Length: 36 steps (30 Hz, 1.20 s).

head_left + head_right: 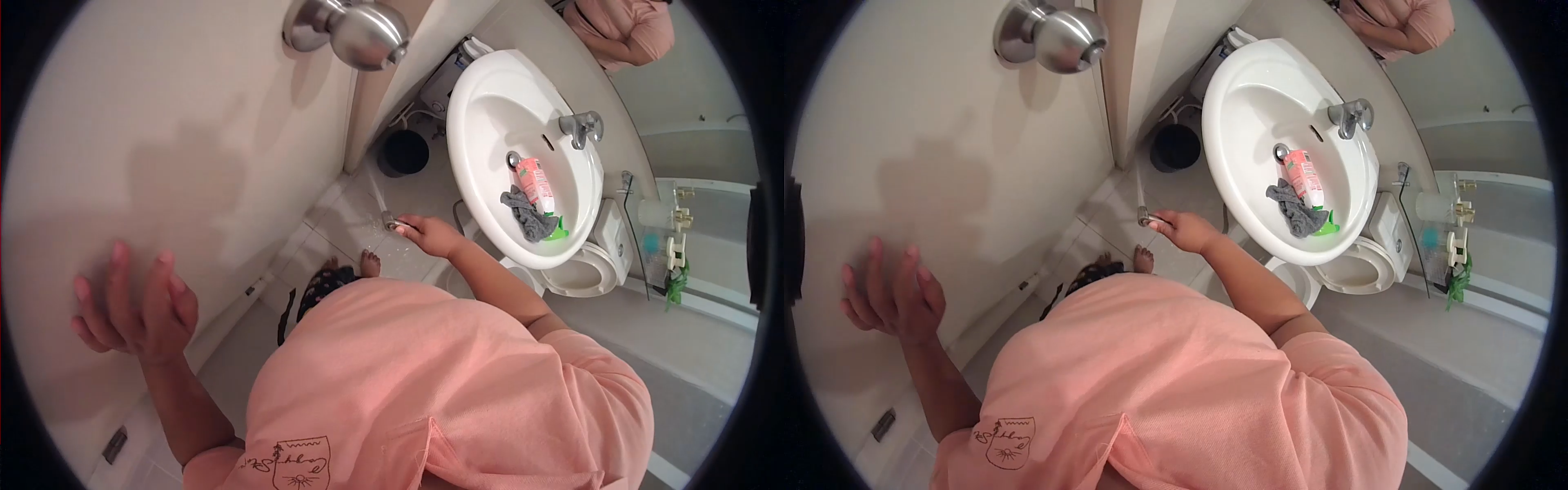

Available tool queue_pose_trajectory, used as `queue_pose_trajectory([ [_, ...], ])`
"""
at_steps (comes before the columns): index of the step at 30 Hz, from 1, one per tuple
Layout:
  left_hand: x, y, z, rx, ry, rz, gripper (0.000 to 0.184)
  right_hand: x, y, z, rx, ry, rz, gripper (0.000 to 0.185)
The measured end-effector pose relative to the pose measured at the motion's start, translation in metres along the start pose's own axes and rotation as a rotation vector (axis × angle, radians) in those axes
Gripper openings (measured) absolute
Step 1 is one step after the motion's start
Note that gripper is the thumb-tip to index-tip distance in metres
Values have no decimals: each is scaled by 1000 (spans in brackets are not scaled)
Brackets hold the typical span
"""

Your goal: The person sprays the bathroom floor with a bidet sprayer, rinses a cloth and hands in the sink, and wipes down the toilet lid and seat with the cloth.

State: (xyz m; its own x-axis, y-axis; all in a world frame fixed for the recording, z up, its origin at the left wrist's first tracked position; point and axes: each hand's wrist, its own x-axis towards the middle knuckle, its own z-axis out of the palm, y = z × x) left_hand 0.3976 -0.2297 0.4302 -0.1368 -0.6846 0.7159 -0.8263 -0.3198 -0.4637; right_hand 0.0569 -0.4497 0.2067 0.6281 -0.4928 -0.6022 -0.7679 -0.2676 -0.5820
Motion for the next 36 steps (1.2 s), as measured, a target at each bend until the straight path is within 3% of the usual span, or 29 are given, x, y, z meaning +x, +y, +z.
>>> queue_pose_trajectory([
  [5, -5, -6, -1, -72, 30, 37, 11, 5, -23, 4, -38, 51, 15, 52],
  [9, -8, -11, 0, -196, 68, 96, 13, 19, -29, 15, 13, 110, 7, 52],
  [15, -8, -13, -5, -243, 27, 97, 9, 30, -27, 44, 198, 104, 6, 54],
  [17, -7, -14, -5, -272, 50, 114, 8, 26, -24, 56, 193, 75, -41, 54],
  [27, -7, -15, -3, -352, 111, 126, 7, -14, -13, 88, 107, 94, 120, 53],
  [36, -3, -15, -6, -410, 108, 126, 6, -36, -19, 91, 145, -5, 33, 51],
])
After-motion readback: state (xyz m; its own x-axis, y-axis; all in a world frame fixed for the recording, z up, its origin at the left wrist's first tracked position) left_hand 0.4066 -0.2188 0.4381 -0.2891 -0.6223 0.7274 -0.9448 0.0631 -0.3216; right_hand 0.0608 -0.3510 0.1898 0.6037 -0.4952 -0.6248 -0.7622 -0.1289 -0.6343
